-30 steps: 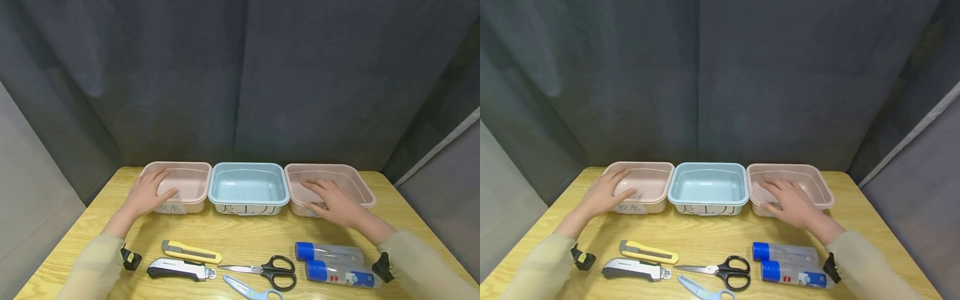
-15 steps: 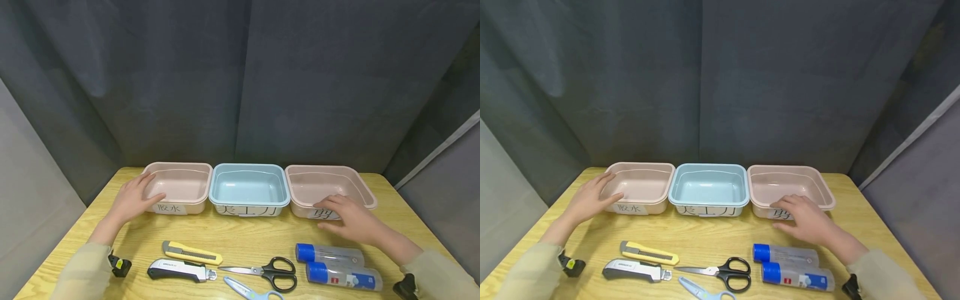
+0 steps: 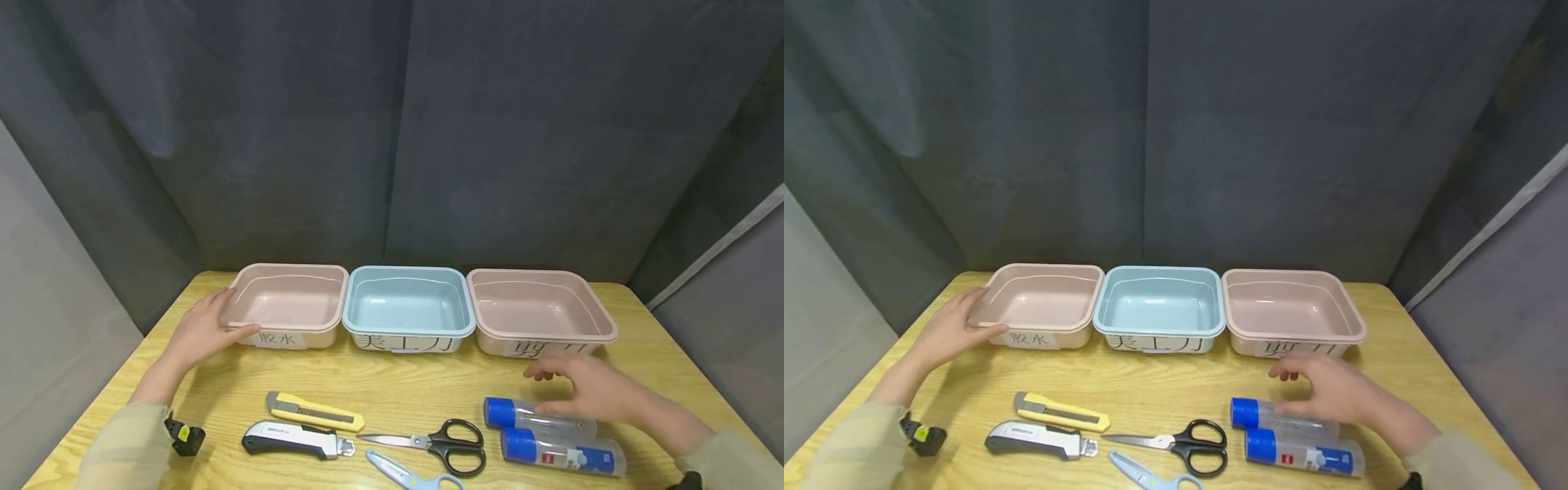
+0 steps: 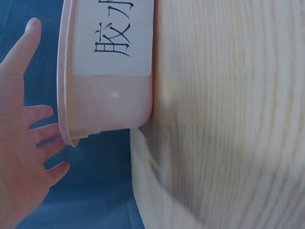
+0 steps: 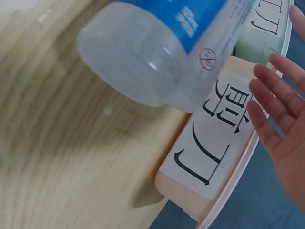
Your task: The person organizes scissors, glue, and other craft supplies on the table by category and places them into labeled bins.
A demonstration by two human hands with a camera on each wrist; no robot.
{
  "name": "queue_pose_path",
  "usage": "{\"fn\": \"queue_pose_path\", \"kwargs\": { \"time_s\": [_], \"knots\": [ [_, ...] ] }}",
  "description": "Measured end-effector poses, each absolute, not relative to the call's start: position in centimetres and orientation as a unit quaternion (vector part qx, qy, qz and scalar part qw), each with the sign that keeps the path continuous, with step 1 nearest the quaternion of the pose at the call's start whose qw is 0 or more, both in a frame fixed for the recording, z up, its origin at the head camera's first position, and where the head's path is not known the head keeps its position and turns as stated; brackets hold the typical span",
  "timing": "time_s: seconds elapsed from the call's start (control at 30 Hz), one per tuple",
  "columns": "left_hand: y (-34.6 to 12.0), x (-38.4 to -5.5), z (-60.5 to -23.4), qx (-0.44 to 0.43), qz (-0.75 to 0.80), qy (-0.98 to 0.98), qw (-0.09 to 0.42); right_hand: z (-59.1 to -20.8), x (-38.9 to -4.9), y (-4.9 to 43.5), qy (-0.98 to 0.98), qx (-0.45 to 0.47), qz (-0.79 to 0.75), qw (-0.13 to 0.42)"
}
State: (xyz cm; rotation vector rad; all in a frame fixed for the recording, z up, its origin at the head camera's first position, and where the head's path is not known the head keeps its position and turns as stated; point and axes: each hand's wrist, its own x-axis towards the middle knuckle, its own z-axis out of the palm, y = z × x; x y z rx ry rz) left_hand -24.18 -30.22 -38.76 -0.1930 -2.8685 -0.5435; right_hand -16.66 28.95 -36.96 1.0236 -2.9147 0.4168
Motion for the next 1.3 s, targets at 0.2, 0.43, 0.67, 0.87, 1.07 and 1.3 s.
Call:
{"fn": "queue_pose_path", "kwargs": {
  "time_s": [0.2, 0.43, 0.67, 0.87, 1.07, 1.3],
  "knots": [
    [-30.9, -24.0, -39.3, -0.062, -0.197, -0.975, 0.086, -37.7, -16.4, 29.1, -0.931, 0.323, 0.156, -0.063],
    [-31.3, -24.1, -39.7, -0.054, -0.227, -0.970, 0.067, -38.5, -16.3, 29.8, -0.925, 0.323, 0.176, -0.096],
    [-31.5, -24.1, -40.1, -0.043, -0.256, -0.964, 0.050, -38.7, -16.6, 30.7, -0.914, 0.323, 0.207, -0.130],
    [-31.5, -24.0, -40.2, -0.036, -0.279, -0.959, 0.038, -38.9, -16.8, 31.1, -0.910, 0.328, 0.211, -0.140],
    [-31.5, -24.1, -40.2, -0.028, -0.286, -0.957, 0.031, -38.9, -16.8, 31.2, -0.908, 0.326, 0.216, -0.150],
    [-31.4, -24.1, -40.3, -0.018, -0.304, -0.952, 0.029, -39.3, -17.1, 31.4, -0.893, 0.343, 0.233, -0.176]
  ]
}}
